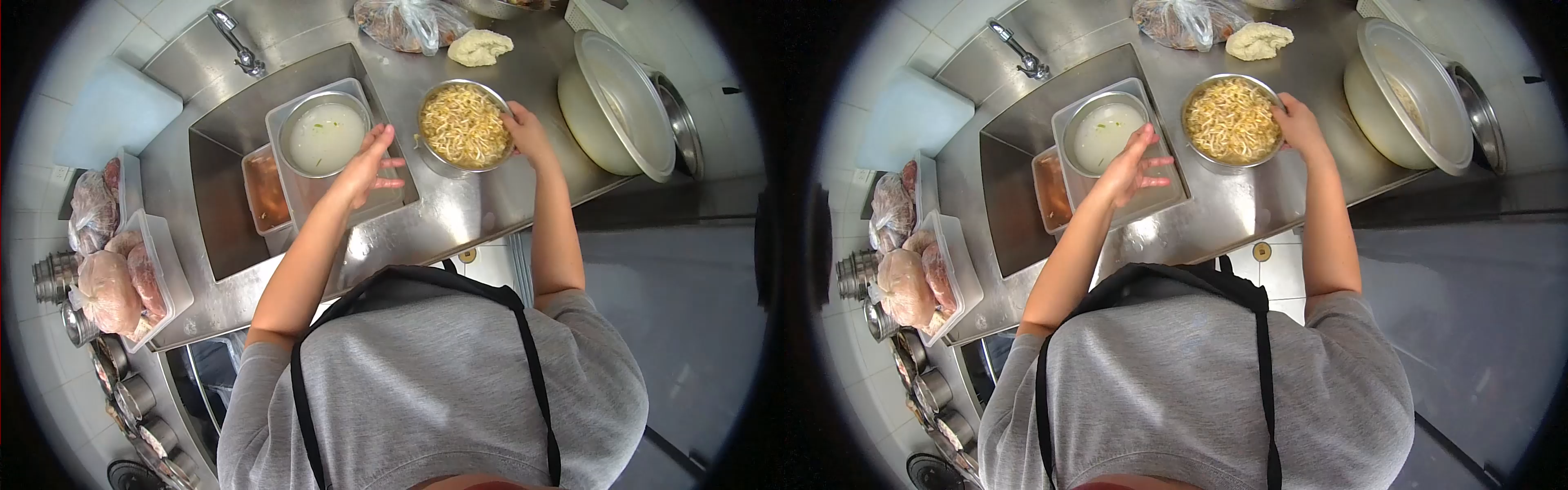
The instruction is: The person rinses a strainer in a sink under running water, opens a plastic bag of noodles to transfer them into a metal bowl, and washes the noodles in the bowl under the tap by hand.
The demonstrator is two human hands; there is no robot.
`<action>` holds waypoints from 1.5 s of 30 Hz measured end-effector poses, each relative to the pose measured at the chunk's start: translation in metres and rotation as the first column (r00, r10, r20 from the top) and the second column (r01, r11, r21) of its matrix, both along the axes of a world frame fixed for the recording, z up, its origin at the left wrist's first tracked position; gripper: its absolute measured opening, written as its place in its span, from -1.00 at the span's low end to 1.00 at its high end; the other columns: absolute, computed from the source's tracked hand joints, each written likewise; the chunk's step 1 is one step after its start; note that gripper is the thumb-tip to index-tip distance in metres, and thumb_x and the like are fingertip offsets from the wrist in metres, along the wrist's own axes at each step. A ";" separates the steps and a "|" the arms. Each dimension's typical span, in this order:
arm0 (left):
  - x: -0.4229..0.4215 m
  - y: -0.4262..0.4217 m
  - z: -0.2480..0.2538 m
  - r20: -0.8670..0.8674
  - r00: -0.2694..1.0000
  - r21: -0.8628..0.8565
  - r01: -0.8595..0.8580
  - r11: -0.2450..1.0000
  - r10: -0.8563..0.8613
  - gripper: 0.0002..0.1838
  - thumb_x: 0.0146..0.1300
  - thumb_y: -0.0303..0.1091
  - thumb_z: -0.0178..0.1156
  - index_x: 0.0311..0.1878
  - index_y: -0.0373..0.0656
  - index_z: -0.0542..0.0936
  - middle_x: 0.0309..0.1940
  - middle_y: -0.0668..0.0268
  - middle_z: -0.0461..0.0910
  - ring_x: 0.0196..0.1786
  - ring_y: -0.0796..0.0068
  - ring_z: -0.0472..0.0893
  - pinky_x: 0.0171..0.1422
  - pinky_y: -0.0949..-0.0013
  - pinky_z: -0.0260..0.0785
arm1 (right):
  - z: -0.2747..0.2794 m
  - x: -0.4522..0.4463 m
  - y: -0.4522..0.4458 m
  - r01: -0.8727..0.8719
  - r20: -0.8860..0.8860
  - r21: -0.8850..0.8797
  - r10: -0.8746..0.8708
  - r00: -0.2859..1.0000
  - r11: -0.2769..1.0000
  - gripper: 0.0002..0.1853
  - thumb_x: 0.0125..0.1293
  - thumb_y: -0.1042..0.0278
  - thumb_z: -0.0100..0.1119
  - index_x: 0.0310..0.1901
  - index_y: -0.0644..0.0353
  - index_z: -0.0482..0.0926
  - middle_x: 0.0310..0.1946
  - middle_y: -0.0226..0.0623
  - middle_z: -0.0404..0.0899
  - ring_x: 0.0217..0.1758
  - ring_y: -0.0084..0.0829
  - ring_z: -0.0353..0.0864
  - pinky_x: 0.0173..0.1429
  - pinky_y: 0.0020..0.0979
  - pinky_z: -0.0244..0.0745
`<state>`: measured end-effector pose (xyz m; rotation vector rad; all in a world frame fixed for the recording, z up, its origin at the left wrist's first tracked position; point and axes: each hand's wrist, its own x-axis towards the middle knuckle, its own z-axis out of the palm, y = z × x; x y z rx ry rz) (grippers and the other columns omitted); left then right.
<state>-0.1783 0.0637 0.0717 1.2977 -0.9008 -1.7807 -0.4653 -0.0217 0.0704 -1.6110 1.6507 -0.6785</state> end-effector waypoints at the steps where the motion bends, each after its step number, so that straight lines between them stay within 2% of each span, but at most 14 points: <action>1: 0.000 -0.008 -0.003 0.007 1.000 0.001 -0.006 1.000 0.006 -0.04 0.15 0.33 -0.04 0.41 -0.03 -0.20 0.36 0.12 -0.09 0.23 0.14 0.30 0.06 0.06 0.39 | 0.002 0.009 -0.009 -0.006 0.007 0.001 0.006 1.000 1.000 -0.70 0.25 0.22 -0.01 -0.04 0.15 0.45 -0.40 -0.23 0.56 -0.52 -0.45 0.54 -0.53 -0.47 0.46; 7: 0.021 -0.030 -0.031 -0.094 0.995 0.182 -0.008 0.983 0.025 0.15 -0.07 0.55 -0.08 0.42 0.00 -0.22 0.42 0.12 -0.24 0.39 0.05 0.02 0.20 -0.24 0.15 | 0.016 0.069 -0.025 -0.135 -0.074 0.058 0.139 0.988 0.989 -0.69 0.29 0.29 -0.08 0.01 0.19 0.42 -0.40 -0.13 0.58 -0.57 -0.36 0.57 -0.50 -0.34 0.48; 10: 0.044 -0.029 -0.036 -0.287 0.955 0.162 0.126 0.979 -0.075 0.14 -0.11 0.59 -0.09 0.41 0.02 -0.12 0.39 0.11 -0.06 0.37 0.04 0.09 0.22 -0.29 0.09 | 0.013 0.099 -0.026 -0.220 -0.066 0.055 0.223 0.972 0.974 -0.72 0.28 0.31 -0.09 -0.02 0.21 0.44 -0.46 -0.14 0.57 -0.62 -0.37 0.55 -0.53 -0.35 0.46; 13: 0.075 -0.023 -0.035 -0.367 0.930 0.151 0.043 0.988 0.016 0.03 -0.03 0.50 -0.04 0.38 -0.01 0.03 0.30 0.10 0.16 0.30 0.03 0.23 0.19 -0.29 0.14 | 0.020 0.136 -0.023 -0.342 -0.033 0.088 0.346 0.938 0.936 -0.74 0.27 0.33 -0.10 -0.07 0.21 0.45 -0.51 -0.16 0.57 -0.65 -0.38 0.54 -0.55 -0.36 0.45; 16: 0.110 -0.002 -0.042 -0.516 0.853 0.154 -0.006 0.988 0.086 -0.26 0.06 0.04 0.02 0.31 -0.04 0.16 0.22 0.13 0.29 0.19 0.05 0.39 0.13 -0.25 0.26 | 0.019 0.183 -0.018 -0.409 -0.050 0.093 0.415 0.909 0.908 -0.77 0.26 0.36 -0.09 -0.10 0.19 0.47 -0.52 -0.17 0.57 -0.64 -0.37 0.55 -0.57 -0.35 0.45; 21: 0.175 0.059 -0.049 -0.338 0.855 0.102 -0.381 0.919 0.392 -0.31 0.02 -0.05 0.03 0.25 -0.14 0.23 0.14 0.13 0.37 0.13 0.10 0.44 0.07 -0.17 0.34 | -0.007 0.271 0.010 -0.510 0.040 -0.038 0.512 0.858 0.859 -0.74 0.24 0.30 0.02 -0.05 0.11 0.50 -0.61 -0.22 0.55 -0.63 -0.35 0.56 -0.51 -0.34 0.48; 22: 0.190 0.071 -0.052 -0.288 0.842 0.087 -0.452 0.888 0.457 -0.33 0.01 -0.06 0.04 0.22 -0.15 0.26 0.10 0.14 0.41 0.06 0.13 0.49 0.04 -0.12 0.37 | -0.010 0.287 0.014 -0.582 -0.092 -0.070 0.576 0.813 0.810 -0.65 0.20 0.18 0.08 0.02 0.07 0.47 -0.21 -0.11 0.57 -0.20 -0.21 0.60 -0.11 -0.22 0.51; 23: 0.205 0.082 -0.055 -0.283 0.830 0.087 -0.477 0.874 0.481 -0.33 0.01 -0.06 0.04 0.22 -0.15 0.26 0.10 0.14 0.41 0.06 0.13 0.49 0.04 -0.12 0.37 | -0.015 0.302 0.024 -0.604 -0.087 -0.071 0.598 0.797 0.794 -0.65 0.20 0.18 0.08 0.02 0.07 0.47 -0.21 -0.11 0.57 -0.20 -0.21 0.60 -0.11 -0.22 0.51; 25: 0.232 0.102 -0.054 -0.294 0.810 0.064 -0.514 0.856 0.508 -0.34 0.00 -0.07 0.04 0.20 -0.16 0.28 0.07 0.15 0.42 0.02 0.14 0.51 0.02 -0.09 0.39 | -0.013 0.331 0.055 -0.460 0.011 -0.433 0.515 0.857 0.775 -0.52 0.13 0.01 0.16 0.08 -0.02 0.44 0.18 -0.21 0.32 0.13 -0.20 0.41 0.22 -0.09 0.28; 27: 0.258 0.117 -0.061 -0.316 0.783 0.054 -0.550 0.834 0.536 -0.36 0.01 -0.10 0.02 0.19 -0.16 0.28 0.06 0.17 0.43 0.01 0.17 0.51 -0.01 -0.07 0.41 | -0.005 0.357 0.074 -0.641 -0.311 -0.641 0.621 0.720 0.422 -0.40 0.03 -0.15 0.21 0.14 -0.22 0.41 0.38 -0.39 -0.01 0.35 -0.14 0.11 0.31 0.15 0.03; 28: 0.275 0.131 -0.059 -0.320 0.763 0.017 -0.588 0.809 0.562 -0.38 0.01 -0.12 0.01 0.18 -0.16 0.30 0.06 0.17 0.44 0.02 0.20 0.51 0.01 -0.03 0.41 | 0.002 0.381 0.092 -0.647 -0.305 -0.644 0.638 0.707 0.408 -0.40 0.03 -0.15 0.21 0.14 -0.22 0.41 0.38 -0.39 -0.01 0.35 -0.14 0.11 0.31 0.15 0.03; 30: 0.285 0.141 -0.053 -0.341 0.736 -0.027 -0.629 0.777 0.584 -0.42 0.02 -0.16 0.02 0.15 -0.17 0.33 0.05 0.18 0.44 0.05 0.24 0.49 0.11 0.09 0.37 | 0.013 0.408 0.115 -0.889 -0.624 -0.450 0.685 0.377 0.080 -0.29 -0.06 -0.21 0.26 0.21 -0.50 0.29 0.39 -0.44 -0.03 0.45 -0.15 -0.15 0.34 0.30 -0.22; 34: 0.301 0.150 -0.054 -0.401 0.668 -0.062 -0.702 0.709 0.627 -0.42 0.00 -0.20 0.03 0.15 -0.18 0.34 0.05 0.18 0.44 0.10 0.23 0.45 0.20 0.13 0.31 | 0.007 0.443 0.124 -0.875 -0.663 -0.484 0.657 0.358 -0.011 -0.26 -0.10 -0.40 0.14 0.22 -0.63 0.23 0.40 -0.53 -0.08 0.46 -0.11 -0.19 0.27 0.43 -0.29; 45: 0.344 0.142 -0.065 -0.442 0.712 -0.146 -0.657 0.739 0.546 -0.47 -0.02 -0.27 0.08 0.09 -0.23 0.39 -0.02 0.18 0.49 0.04 0.24 0.50 0.14 0.17 0.35 | 0.007 0.467 0.126 -0.863 -0.721 -0.505 0.553 0.418 -0.006 -0.28 -0.05 -0.42 0.04 0.22 -0.53 0.26 0.40 -0.57 -0.07 0.47 -0.23 -0.23 0.27 0.44 -0.30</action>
